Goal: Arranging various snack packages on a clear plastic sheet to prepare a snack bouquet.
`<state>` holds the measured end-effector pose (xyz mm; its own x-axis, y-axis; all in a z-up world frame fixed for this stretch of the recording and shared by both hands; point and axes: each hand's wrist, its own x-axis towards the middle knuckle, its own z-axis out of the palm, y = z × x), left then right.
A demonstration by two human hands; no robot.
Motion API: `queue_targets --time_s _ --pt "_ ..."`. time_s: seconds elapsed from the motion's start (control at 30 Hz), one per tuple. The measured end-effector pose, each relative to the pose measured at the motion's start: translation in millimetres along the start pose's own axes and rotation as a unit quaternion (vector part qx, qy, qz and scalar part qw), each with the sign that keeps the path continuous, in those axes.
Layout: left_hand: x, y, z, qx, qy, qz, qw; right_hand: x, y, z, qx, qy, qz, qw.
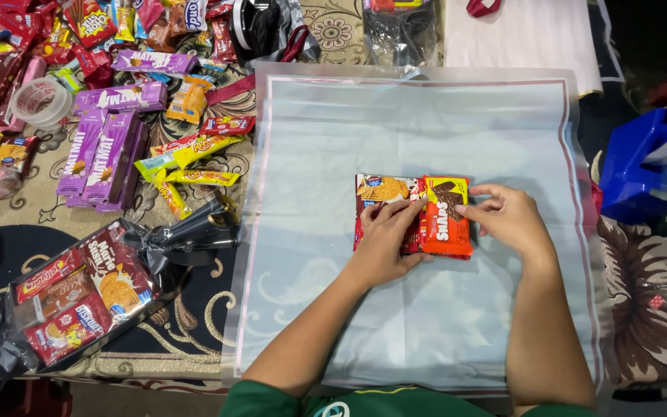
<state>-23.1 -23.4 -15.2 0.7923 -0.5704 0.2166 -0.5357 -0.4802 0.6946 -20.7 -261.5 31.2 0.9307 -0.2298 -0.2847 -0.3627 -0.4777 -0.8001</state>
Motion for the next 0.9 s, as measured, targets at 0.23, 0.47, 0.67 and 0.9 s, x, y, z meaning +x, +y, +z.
queue_targets --time_s 0.23,0.47,0.67,0.9 --pt "0 5 -5 -0.010 -0.003 -0.007 1.000 -2 -3 -2 -0.001 -0.008 -0.003 1.000" --pt "0 -4 2 0.007 0.016 0.004 1.000 -6 -7 -3 -0.009 -0.016 -0.011 1.000" --pt "4 -11 -25 -0.036 0.113 -0.029 0.993 -1 2 -8 -0.008 0.007 -0.019 1.000" --pt "4 -53 -45 -0.110 0.231 -0.188 0.948 -11 -10 -5 -0.047 0.023 -0.049 0.997"
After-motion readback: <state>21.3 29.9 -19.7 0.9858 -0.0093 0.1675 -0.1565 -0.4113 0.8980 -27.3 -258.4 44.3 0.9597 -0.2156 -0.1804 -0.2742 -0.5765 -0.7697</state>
